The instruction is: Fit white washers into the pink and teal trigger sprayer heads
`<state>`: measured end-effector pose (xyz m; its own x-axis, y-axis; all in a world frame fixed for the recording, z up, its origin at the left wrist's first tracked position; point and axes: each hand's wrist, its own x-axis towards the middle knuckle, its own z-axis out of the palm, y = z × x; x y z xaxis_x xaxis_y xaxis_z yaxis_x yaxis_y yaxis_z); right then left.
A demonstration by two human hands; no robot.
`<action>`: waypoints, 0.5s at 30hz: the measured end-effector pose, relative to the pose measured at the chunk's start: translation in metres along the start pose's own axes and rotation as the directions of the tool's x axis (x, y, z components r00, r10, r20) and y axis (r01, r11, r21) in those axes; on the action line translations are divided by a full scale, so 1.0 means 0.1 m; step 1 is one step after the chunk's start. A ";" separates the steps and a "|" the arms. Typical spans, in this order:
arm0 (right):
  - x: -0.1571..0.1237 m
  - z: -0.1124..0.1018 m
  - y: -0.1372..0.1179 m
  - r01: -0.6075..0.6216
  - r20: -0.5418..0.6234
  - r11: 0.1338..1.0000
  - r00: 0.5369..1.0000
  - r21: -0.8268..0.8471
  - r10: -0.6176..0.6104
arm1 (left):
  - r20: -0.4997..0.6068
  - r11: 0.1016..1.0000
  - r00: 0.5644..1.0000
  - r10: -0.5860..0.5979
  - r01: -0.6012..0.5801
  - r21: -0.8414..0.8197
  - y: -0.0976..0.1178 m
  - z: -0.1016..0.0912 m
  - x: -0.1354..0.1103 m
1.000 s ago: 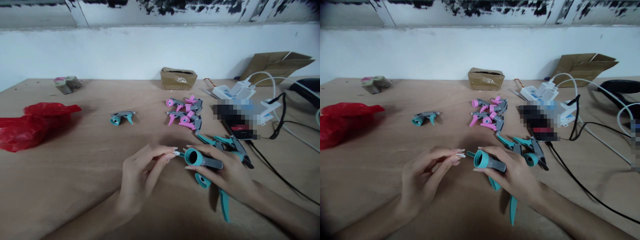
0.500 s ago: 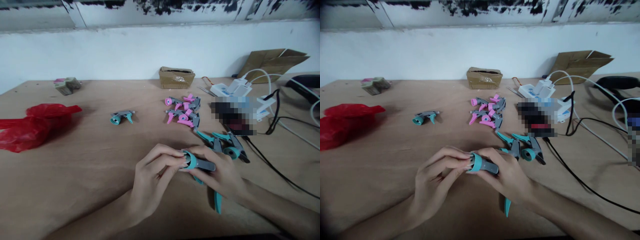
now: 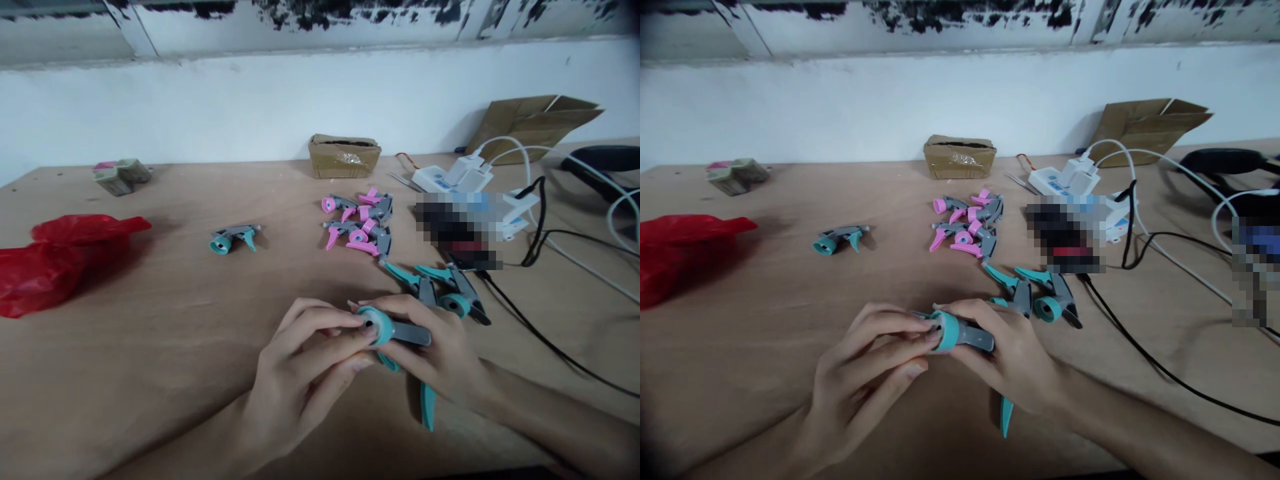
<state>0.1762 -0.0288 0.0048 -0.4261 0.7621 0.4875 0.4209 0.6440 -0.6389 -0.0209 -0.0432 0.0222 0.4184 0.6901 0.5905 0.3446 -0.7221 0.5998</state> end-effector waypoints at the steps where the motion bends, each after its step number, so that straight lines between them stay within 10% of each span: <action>1: 0.00 0.00 0.00 -0.007 -0.004 1.000 1.000 0.007 0.007 | -0.001 1.000 1.000 0.007 -0.007 0.002 0.00 -0.01 0.00; 15: 0.00 0.00 0.01 0.095 0.024 0.993 0.995 -0.067 -0.094 | -0.031 0.997 0.998 0.048 -0.046 0.054 -0.02 -0.01 0.04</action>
<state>0.1769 -0.0279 0.0039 -0.4827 0.6964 0.5310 0.4310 0.7167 -0.5482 -0.0211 -0.0392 0.0242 0.4086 0.6558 0.6348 0.3700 -0.7548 0.5416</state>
